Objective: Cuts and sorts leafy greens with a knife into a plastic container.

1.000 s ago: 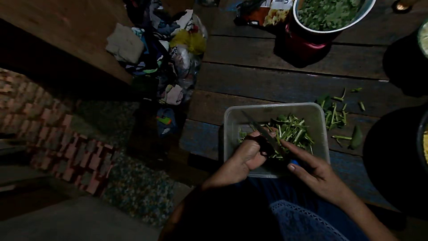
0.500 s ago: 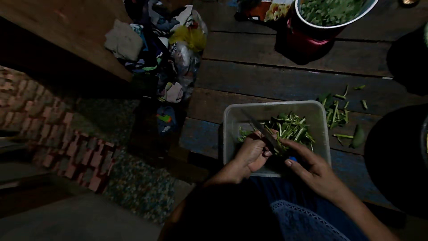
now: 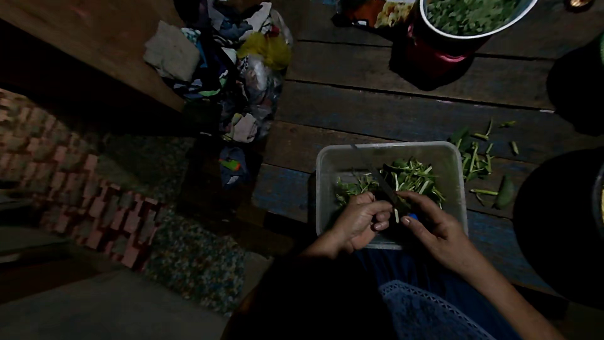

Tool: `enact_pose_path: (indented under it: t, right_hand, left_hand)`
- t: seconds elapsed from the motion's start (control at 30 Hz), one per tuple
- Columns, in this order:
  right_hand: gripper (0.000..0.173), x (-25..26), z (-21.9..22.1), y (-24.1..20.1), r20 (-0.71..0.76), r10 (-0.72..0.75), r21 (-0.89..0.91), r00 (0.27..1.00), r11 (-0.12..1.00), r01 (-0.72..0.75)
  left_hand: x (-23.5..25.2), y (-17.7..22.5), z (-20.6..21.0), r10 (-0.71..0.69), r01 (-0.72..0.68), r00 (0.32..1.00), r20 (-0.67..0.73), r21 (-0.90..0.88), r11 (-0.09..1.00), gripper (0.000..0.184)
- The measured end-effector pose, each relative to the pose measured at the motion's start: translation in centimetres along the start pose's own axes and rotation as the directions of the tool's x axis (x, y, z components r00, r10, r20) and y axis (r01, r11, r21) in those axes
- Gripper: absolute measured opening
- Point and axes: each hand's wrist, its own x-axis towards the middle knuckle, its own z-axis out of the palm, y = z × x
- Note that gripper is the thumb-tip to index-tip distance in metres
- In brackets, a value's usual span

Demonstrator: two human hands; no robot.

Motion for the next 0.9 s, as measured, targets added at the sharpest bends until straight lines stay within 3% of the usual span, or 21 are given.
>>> enact_pose_path:
  t: [0.07,0.13,0.2,0.23,0.3,0.37,0.43,0.5,0.57,0.67,0.9]
  right_hand:
    - [0.044,0.1,0.0,0.0,0.006,0.0,-0.015,1.0,1.0,0.0]
    - [0.043,0.0,-0.2,-0.2,0.012,0.038,-0.023,0.999,0.999,-0.038]
    - [0.042,0.0,-0.7,-0.7,0.026,0.115,-0.056,0.993,0.992,-0.113]
    - [0.042,0.0,-1.0,-0.9,0.049,0.156,-0.08,0.986,0.985,-0.152]
    - [0.041,0.1,-1.6,-1.3,0.088,0.216,-0.114,0.972,0.972,-0.206]
    - [0.035,0.1,-1.7,-1.4,0.089,0.225,-0.118,0.97,0.97,-0.214]
    - [0.029,0.1,-1.6,-1.2,0.08,0.224,-0.115,0.971,0.97,-0.215]
    - [0.027,0.0,-1.5,-1.1,0.054,0.218,-0.1,0.975,0.972,-0.212]
    - [0.035,-0.1,-1.3,-1.0,0.009,0.195,-0.063,0.981,0.979,-0.194]
    - [0.045,-0.4,-1.1,-1.1,-0.068,0.133,-0.007,0.989,0.991,-0.134]
    - [0.04,-0.8,-0.9,-1.1,-0.1,-0.047,0.089,0.994,0.994,0.056]
  left_hand:
    - [-0.1,0.1,-0.3,0.008,-0.009,1.0,0.025,0.063,0.998,0.011]
    - [-0.4,0.6,-1.0,0.074,-0.089,0.996,0.055,0.365,0.927,0.004]
    - [-1.2,1.9,-1.7,0.16,-0.182,0.981,0.106,0.775,0.605,0.018]
    - [-1.8,2.7,-2.0,0.139,-0.18,0.982,0.13,0.871,0.457,0.03]
    - [-2.7,3.9,-2.5,0.114,-0.172,0.983,0.141,0.923,0.345,0.047]
    - [-2.9,4.1,-3.4,0.226,-0.232,0.963,0.149,0.885,0.403,0.05]
    - [-2.6,4.0,-4.2,0.341,-0.352,0.925,0.166,0.71,0.611,0.048]
    - [-2.2,3.8,-4.2,0.367,-0.406,0.914,0.174,0.43,0.807,0.045]
    - [-1.8,3.4,-3.8,0.327,-0.354,0.934,0.143,0.242,0.904,0.038]
    - [-1.1,2.8,-3.0,0.248,-0.256,0.965,0.082,0.11,0.96,0.016]
    - [-0.1,1.7,-1.7,0.207,-0.208,0.977,0.045,0.014,0.978,0.014]
